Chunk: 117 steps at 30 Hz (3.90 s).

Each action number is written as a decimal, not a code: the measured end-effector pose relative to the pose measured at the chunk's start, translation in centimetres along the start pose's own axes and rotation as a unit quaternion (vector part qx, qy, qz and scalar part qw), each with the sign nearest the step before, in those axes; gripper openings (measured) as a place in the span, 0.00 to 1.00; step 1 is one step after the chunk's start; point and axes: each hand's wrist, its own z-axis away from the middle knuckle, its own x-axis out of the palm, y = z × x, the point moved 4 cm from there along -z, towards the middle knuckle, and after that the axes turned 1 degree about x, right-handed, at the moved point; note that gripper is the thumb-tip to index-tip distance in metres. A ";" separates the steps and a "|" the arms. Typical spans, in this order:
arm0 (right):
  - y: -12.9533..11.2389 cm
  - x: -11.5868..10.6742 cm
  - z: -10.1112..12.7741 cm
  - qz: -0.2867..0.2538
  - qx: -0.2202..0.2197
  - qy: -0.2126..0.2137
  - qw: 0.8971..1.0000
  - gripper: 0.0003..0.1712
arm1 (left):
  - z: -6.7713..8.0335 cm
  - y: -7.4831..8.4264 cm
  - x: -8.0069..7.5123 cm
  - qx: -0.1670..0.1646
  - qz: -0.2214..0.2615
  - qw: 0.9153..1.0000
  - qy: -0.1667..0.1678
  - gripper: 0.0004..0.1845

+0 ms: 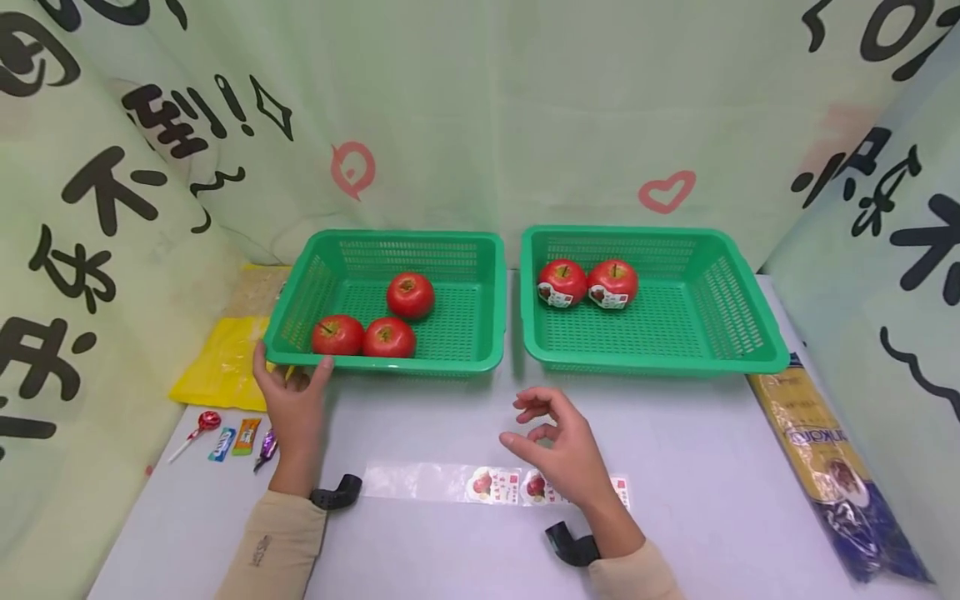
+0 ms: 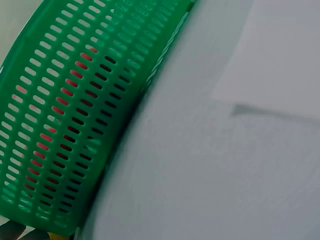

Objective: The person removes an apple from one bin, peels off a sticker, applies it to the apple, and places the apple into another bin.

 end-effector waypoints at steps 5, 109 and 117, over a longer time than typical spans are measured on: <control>-4.8 2.3 -4.5 0.022 -0.030 -0.074 0.997 0.38 | -0.4 -0.3 0.0 0.000 0.010 1.000 -0.003 0.55; -0.4 5.3 2.7 0.377 -0.084 -0.235 0.892 0.11 | 9.6 -0.3 6.6 0.128 -0.445 0.750 -0.472 0.51; 0.2 6.2 3.0 0.392 -0.083 -0.227 0.888 0.12 | 9.5 -0.7 6.4 0.129 -0.439 0.750 -0.477 0.52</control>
